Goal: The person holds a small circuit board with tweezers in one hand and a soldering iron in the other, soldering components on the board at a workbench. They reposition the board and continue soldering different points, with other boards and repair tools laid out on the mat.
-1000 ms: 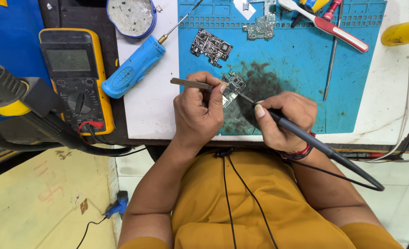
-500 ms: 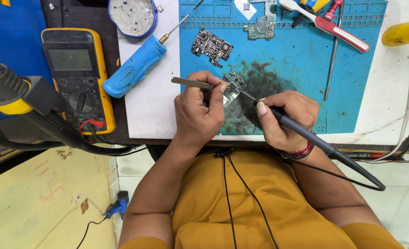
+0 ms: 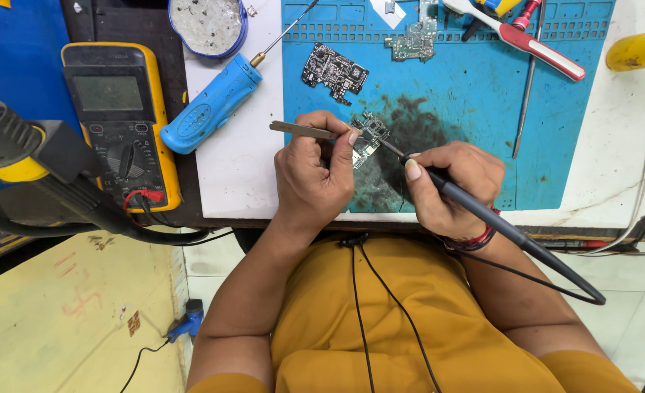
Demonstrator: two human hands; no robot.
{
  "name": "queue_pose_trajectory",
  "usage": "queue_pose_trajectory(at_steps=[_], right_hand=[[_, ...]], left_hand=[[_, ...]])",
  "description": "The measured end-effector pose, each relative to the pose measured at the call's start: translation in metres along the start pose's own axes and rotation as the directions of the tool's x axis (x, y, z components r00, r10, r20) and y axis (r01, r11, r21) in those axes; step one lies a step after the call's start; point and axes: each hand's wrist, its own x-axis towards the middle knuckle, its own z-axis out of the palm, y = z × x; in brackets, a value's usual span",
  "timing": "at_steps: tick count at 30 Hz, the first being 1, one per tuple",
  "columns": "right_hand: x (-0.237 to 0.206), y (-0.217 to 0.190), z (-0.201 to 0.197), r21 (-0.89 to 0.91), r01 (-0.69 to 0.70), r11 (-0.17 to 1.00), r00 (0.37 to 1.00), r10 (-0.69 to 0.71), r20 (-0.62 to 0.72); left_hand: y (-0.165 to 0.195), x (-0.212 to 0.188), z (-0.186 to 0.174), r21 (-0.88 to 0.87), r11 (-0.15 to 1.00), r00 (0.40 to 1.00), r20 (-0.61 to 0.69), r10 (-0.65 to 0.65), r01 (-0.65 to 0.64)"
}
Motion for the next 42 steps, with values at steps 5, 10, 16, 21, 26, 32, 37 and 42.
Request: queue_pose_trajectory(at_steps=[5,10,16,21,26,32,37,42], right_hand=[[0.001,0.0,0.0,0.007,0.02,1.0,1.0,-0.02,-0.001],[0.001,0.0,0.0,-0.003,0.034,0.999,0.999,-0.034,0.0],[-0.003,0.001,-0.001,-0.003,0.012,1.0,0.999,-0.012,-0.041],[-0.003,-0.001,0.0,-0.043,-0.058,0.997,0.997,0.056,-0.047],[0.011,-0.007,0.003,-0.108,0.061,0.992,0.997,-0.055,0.059],[0.026,-0.024,0.015,-0.361,0.072,0.93,0.985,-0.009,0.173],[0.031,-0.028,0.02,-0.372,0.115,0.921,0.976,-0.034,0.217],[0.027,-0.021,0.01,-0.225,0.103,0.969,0.967,-0.045,0.251]], left_hand=[[0.0,0.001,0.0,-0.003,1.0,1.0,-0.002,-0.006,0.006],[0.0,0.001,0.0,-0.001,1.0,1.0,0.004,-0.014,0.014],[0.0,0.001,0.0,-0.017,1.0,1.0,0.006,-0.012,0.012],[-0.004,-0.002,0.0,-0.042,0.999,1.0,-0.001,0.006,-0.006],[-0.011,-0.006,0.0,-0.263,0.958,0.993,-0.079,0.093,-0.111],[-0.018,-0.009,-0.002,-0.362,0.93,0.991,-0.133,0.024,-0.071],[-0.02,-0.01,-0.001,-0.406,0.911,0.987,-0.16,0.006,-0.071],[-0.021,-0.006,-0.001,-0.382,0.921,0.989,-0.144,0.022,-0.076]])
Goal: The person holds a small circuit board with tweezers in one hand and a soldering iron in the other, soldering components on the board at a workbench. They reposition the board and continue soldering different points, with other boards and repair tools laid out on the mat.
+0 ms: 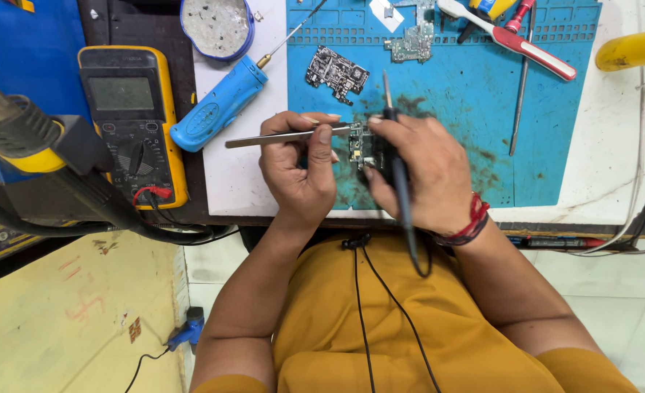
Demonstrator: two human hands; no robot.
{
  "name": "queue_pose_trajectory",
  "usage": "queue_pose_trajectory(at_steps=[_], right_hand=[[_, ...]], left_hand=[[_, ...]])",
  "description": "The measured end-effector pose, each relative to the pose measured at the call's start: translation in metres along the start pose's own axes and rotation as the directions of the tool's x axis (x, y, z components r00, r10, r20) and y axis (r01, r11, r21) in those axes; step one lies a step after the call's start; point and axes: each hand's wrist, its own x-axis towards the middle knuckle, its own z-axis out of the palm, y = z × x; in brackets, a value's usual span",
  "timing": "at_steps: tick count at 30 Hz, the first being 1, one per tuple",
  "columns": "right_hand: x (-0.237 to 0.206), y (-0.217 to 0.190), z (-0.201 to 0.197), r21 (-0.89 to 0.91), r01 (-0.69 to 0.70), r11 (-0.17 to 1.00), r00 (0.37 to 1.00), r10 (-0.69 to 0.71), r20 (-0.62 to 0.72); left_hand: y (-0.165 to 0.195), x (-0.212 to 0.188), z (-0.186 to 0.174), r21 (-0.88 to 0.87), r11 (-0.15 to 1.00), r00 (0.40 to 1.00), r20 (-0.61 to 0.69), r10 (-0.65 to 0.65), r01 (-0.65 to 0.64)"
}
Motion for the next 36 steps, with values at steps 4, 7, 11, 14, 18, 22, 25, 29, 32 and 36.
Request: queue_pose_trajectory(at_steps=[4,7,11,14,18,22,25,29,32,36], right_hand=[[-0.016,0.008,0.001,0.323,-0.229,0.918,0.96,0.269,-0.083],[-0.025,0.017,0.004,0.39,-0.22,0.894,0.94,0.301,-0.158],[-0.034,0.024,0.007,0.238,-0.13,0.962,0.949,0.19,-0.251],[-0.037,0.025,0.01,0.311,-0.15,0.939,0.934,0.237,-0.266],[-0.043,0.027,0.005,0.389,-0.172,0.905,0.921,0.288,-0.261],[-0.042,0.03,0.005,0.332,-0.074,0.94,0.942,0.176,-0.286],[-0.04,0.029,0.005,0.305,-0.065,0.95,0.946,0.156,-0.284],[-0.037,0.027,0.005,0.285,-0.078,0.955,0.953,0.155,-0.262],[-0.036,0.026,0.004,0.276,-0.074,0.958,0.958,0.145,-0.248],[-0.035,0.027,0.004,0.27,-0.079,0.96,0.957,0.148,-0.248]], left_hand=[[0.001,0.001,0.003,0.038,0.999,0.999,0.048,-0.02,0.018],[0.005,0.002,0.005,0.138,0.988,0.993,0.093,-0.076,0.063],[0.01,0.004,0.007,0.215,0.976,0.993,0.113,-0.044,0.019],[0.013,0.006,0.009,0.236,0.971,0.991,0.12,-0.065,0.035],[0.014,0.008,0.01,0.3,0.954,0.988,0.14,-0.065,0.02],[0.015,0.008,0.009,0.348,0.937,0.986,0.147,-0.076,0.021],[0.015,0.008,0.009,0.327,0.945,0.987,0.155,-0.034,-0.019],[0.014,0.008,0.009,0.32,0.947,0.985,0.156,-0.07,0.016],[0.015,0.008,0.008,0.328,0.944,0.986,0.152,-0.073,0.02],[0.015,0.009,0.009,0.334,0.943,0.986,0.155,-0.057,0.002]])
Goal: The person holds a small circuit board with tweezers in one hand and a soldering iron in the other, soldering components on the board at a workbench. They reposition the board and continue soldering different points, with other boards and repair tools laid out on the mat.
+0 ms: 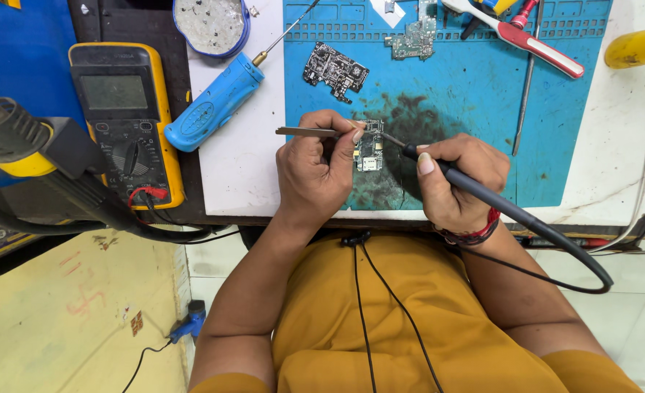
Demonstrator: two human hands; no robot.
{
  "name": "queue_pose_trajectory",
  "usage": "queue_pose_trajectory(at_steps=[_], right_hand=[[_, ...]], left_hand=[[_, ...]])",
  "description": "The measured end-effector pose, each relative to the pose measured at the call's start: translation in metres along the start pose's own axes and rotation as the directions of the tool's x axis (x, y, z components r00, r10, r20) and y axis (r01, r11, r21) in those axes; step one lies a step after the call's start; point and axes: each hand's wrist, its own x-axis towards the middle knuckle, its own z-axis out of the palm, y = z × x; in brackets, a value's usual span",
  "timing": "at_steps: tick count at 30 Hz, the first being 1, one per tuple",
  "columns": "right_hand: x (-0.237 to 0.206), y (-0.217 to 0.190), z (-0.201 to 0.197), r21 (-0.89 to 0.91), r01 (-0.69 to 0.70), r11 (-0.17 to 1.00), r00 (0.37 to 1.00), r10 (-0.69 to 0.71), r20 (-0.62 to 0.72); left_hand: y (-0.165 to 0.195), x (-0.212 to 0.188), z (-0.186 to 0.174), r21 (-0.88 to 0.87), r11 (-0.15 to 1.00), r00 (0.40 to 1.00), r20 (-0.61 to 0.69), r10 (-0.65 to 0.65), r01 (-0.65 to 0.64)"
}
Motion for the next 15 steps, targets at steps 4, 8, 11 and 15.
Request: queue_pose_trajectory(at_steps=[4,8,11,15], right_hand=[[-0.0005,-0.0003,0.0003,0.002,0.0,1.0,1.0,0.0,-0.003],[0.0,-0.0007,0.0,0.007,0.014,1.0,1.0,-0.014,0.001],[0.0001,-0.0012,0.0,-0.002,0.007,1.0,1.0,-0.007,0.0],[0.0004,-0.0013,0.0001,-0.001,0.008,1.0,1.0,-0.008,-0.003]], left_hand=[[0.0004,0.0002,-0.0003,-0.001,1.0,1.0,0.004,-0.012,0.012],[0.0008,0.0004,0.0003,0.002,1.0,1.0,-0.004,0.001,-0.001],[0.0008,0.0008,0.0003,0.005,1.0,1.0,-0.004,-0.007,0.007],[0.0009,0.0005,0.0007,0.005,1.0,1.0,-0.005,-0.003,0.003]])
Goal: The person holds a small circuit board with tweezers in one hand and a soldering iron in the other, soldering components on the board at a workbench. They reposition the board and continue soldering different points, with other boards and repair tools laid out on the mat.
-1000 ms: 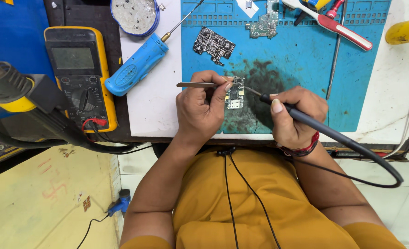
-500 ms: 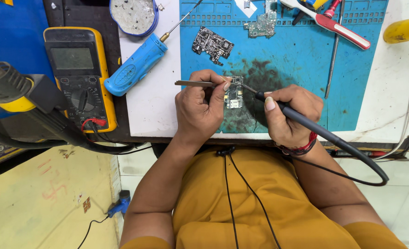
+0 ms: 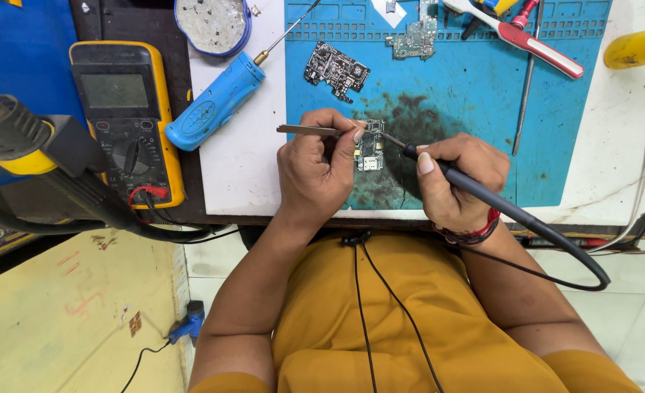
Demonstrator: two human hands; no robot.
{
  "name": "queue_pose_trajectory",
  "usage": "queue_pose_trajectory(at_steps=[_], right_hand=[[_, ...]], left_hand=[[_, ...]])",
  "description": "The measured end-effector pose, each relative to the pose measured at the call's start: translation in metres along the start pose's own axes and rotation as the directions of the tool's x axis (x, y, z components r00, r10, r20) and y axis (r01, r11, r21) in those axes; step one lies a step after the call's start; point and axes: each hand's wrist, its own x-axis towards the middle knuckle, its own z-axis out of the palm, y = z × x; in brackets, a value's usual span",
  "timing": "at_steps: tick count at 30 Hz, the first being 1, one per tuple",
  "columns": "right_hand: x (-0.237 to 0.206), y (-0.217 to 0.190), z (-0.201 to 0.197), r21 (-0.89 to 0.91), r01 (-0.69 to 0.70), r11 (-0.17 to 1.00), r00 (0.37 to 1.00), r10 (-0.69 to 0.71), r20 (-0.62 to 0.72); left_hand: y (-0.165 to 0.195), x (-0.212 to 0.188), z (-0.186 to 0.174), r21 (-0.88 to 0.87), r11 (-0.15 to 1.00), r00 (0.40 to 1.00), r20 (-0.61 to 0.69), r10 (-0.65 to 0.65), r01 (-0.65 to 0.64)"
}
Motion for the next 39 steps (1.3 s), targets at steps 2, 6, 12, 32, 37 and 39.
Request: queue_pose_trajectory(at_steps=[2,6,12,32,37,39], right_hand=[[0.0005,0.0003,0.0002,0.003,0.008,1.0,1.0,-0.008,0.001],[0.0009,0.0004,-0.0006,0.003,0.017,1.0,1.0,-0.017,0.008],[0.001,-0.0004,-0.0009,-0.004,0.016,1.0,1.0,-0.016,0.014],[0.0023,0.0002,0.0004,0.001,0.036,0.999,0.999,-0.036,0.011],[0.0018,0.0003,0.0,-0.001,0.033,0.999,0.999,-0.033,0.016],[0.0018,0.0006,0.0003,-0.003,0.034,0.999,0.999,-0.034,0.015]], left_hand=[[-0.0002,0.0001,-0.0003,-0.001,1.0,1.0,-0.001,0.001,-0.001],[-0.0003,0.0001,0.0001,-0.008,1.0,1.0,0.005,-0.016,0.016],[-0.0001,-0.0002,0.0001,-0.01,1.0,1.0,0.006,-0.021,0.021],[0.0004,-0.0001,-0.0005,0.012,1.0,1.0,0.0,-0.008,0.008],[0.0003,-0.0001,-0.0004,0.001,1.0,1.0,0.005,-0.02,0.02],[0.0003,-0.0004,-0.0003,-0.003,1.0,1.0,0.0,-0.005,0.005]])
